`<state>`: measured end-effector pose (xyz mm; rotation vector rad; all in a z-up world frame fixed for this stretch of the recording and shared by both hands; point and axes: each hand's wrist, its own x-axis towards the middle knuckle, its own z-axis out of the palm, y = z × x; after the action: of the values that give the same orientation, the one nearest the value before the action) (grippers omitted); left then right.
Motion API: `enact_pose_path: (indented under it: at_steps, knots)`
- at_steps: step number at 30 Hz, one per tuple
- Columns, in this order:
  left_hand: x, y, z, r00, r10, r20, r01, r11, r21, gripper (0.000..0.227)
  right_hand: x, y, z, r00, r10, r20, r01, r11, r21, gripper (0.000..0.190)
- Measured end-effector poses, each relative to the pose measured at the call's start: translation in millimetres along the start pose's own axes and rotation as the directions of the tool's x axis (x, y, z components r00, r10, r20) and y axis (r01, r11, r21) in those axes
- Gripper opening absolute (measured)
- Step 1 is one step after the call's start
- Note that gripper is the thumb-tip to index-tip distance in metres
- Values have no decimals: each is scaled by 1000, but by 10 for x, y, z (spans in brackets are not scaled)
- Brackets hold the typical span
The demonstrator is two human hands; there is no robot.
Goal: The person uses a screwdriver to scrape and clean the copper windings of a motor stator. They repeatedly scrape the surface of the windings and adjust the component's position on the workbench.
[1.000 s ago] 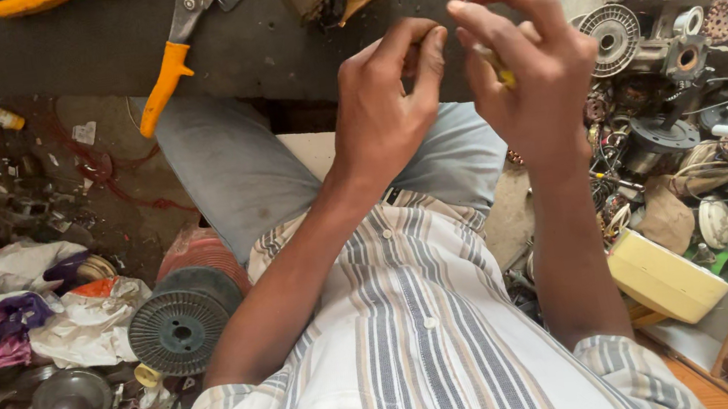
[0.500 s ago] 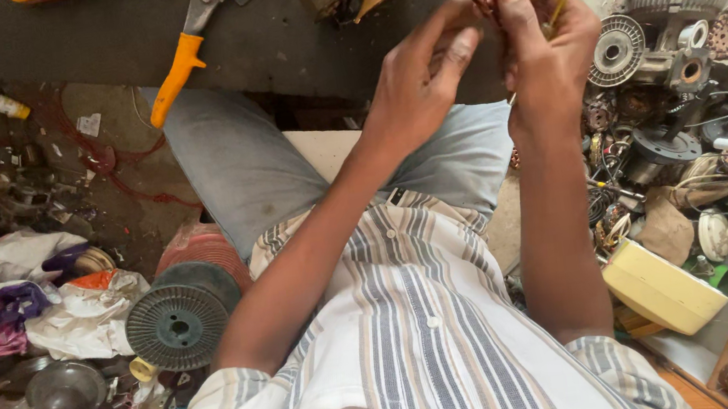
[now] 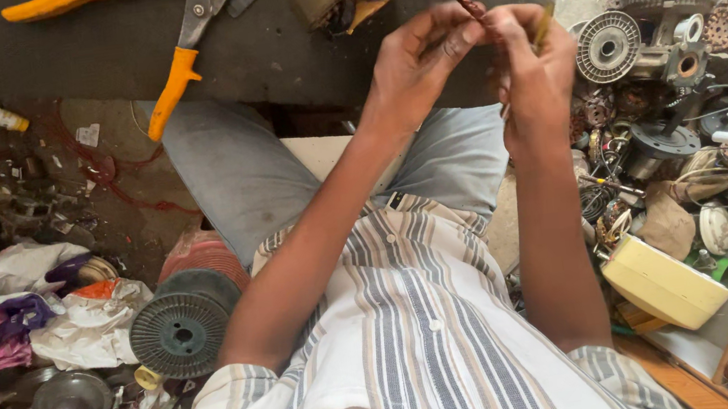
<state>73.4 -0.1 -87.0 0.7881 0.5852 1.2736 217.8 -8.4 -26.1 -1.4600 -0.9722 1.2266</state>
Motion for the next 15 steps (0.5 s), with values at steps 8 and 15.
enact_pose_path:
  at_steps: [8,15]
  knots:
    - [-278,559,214,964,122,-238,38,818,573,19,-441,-273,3,763,-634,128,547,527,-650,13]
    - [-307,861,354,901,430,-52,-209,536,818,12,-334,-502,179,677,-622,393,663,283,-693,22]
